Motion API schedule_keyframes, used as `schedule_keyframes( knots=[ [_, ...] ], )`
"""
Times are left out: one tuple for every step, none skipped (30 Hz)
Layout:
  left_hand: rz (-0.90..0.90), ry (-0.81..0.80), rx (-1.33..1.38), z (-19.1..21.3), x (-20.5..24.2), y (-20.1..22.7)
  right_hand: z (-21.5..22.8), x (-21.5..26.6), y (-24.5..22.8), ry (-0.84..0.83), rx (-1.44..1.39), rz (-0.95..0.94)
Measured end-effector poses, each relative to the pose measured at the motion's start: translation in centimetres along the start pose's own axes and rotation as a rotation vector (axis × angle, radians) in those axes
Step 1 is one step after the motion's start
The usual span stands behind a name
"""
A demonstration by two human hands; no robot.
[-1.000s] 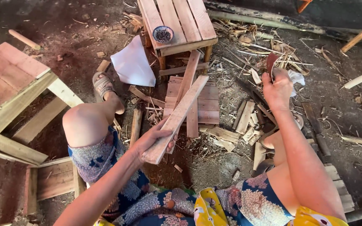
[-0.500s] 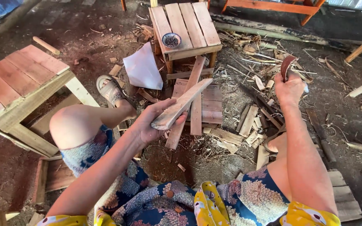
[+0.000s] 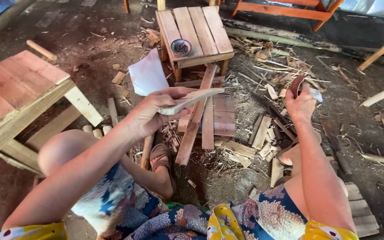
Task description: The person sits on the floor and uses a curved knife to shave and shape a long piece of wood. They then use a sanding block to smooth the surface of the wood.
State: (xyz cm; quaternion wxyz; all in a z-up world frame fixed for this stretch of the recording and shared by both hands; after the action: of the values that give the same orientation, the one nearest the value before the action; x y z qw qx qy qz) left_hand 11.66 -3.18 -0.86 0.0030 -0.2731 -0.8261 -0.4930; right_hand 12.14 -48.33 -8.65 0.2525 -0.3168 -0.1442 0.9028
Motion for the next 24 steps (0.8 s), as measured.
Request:
schedule_keyframes(
  knots=[
    [0.003, -0.011, 0.0, 0.5, -1.0, 0.2, 0.0, 0.0, 0.3, 0.008, 0.007, -0.005],
    [-0.029, -0.039, -0.018, 0.9, -1.9, 0.5, 0.0, 0.2, 0.8, 0.004, 0.004, -0.015],
    [-0.06, -0.067, -0.034, 1.3, -2.8, 0.8, -0.1, 0.5, 1.2, 0.0, 0.0, -0.026],
    [-0.054, -0.076, -0.033, 0.6, -2.7, 1.7, 0.4, 0.7, 1.4, 0.005, 0.009, -0.032],
    [-0.09, -0.074, -0.056, -0.1, -2.5, 3.0, 0.7, 1.0, 1.5, 0.001, -0.008, -0.032],
    [-0.128, -0.072, -0.082, -0.7, -2.4, 4.6, 1.0, 1.0, 1.4, -0.001, -0.027, -0.033],
    [-0.124, -0.082, -0.083, -0.9, -2.8, 5.0, 0.7, 1.1, 2.5, 0.006, -0.022, -0.039],
    [-0.136, -0.09, -0.069, -1.0, -3.0, 5.5, 0.3, 1.6, 4.2, -0.006, -0.01, -0.102],
    [-0.148, -0.097, -0.055, -1.1, -3.1, 5.9, -0.2, 2.3, 5.9, -0.018, 0.002, -0.165],
    [-0.138, -0.106, -0.061, -1.2, -3.4, 5.8, 1.0, 3.9, 4.6, -0.016, 0.006, -0.179],
    [-0.165, -0.147, -0.037, -1.7, -3.6, 6.1, 1.4, 5.7, 4.1, -0.071, -0.228, -0.309],
    [-0.197, -0.191, -0.015, -2.3, -3.8, 6.8, 1.8, 7.2, 3.0, -0.118, -0.468, -0.432],
    [-0.192, -0.202, -0.021, -2.5, -4.0, 7.1, 1.4, 7.3, 3.3, -0.108, -0.468, -0.442],
    [-0.207, -0.226, -0.057, -2.9, -4.1, 7.4, 1.0, 7.4, 4.1, -0.086, -0.496, -0.51],
    [-0.223, -0.25, -0.092, -3.4, -4.3, 7.7, 0.6, 7.6, 4.9, -0.064, -0.524, -0.577],
    [-0.225, -0.26, -0.094, -3.8, -4.5, 8.0, 0.8, 7.0, 4.2, -0.054, -0.525, -0.579],
    [-0.258, -0.234, -0.139, -4.0, -4.8, 8.4, 1.1, 6.3, 3.5, -0.047, -0.558, -0.562],
    [-0.291, -0.206, -0.181, -4.3, -5.0, 8.9, 1.3, 5.4, 2.7, -0.044, -0.59, -0.544],
    [-0.294, -0.212, -0.181, -4.9, -4.9, 9.2, 1.9, 4.8, 1.2, -0.037, -0.59, -0.543],
    [-0.348, -0.183, -0.233, -5.2, -4.8, 9.8, 2.1, 4.1, -0.6, -0.065, -0.6, -0.537],
    [-0.402, -0.154, -0.284, -5.5, -4.7, 10.4, 2.2, 3.4, -2.4, -0.093, -0.61, -0.53],
    [-0.403, -0.152, -0.284, -5.5, -5.5, 10.5, 3.5, 3.1, -5.1, -0.095, -0.611, -0.528],
    [-0.419, -0.2, -0.233, -6.0, -6.2, 10.8, 4.2, 2.9, -8.1, -0.162, -0.672, -0.524],
    [-0.432, -0.248, -0.184, -6.4, -6.8, 10.9, 4.9, 2.9, -10.9, -0.231, -0.732, -0.521]
  ],
)
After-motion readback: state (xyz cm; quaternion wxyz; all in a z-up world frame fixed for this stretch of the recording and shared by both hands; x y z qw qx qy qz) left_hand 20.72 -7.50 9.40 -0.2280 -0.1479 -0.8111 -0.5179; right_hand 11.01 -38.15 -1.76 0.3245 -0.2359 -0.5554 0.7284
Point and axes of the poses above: each hand's wrist, its own x-axis away from the middle knuckle, its own z-axis out of the back of the hand, y = z × x, the point moved 9 cm from there along -x, towards the middle knuckle, and after that the axes turned 5 degrees about y, right-handed, at the moved point
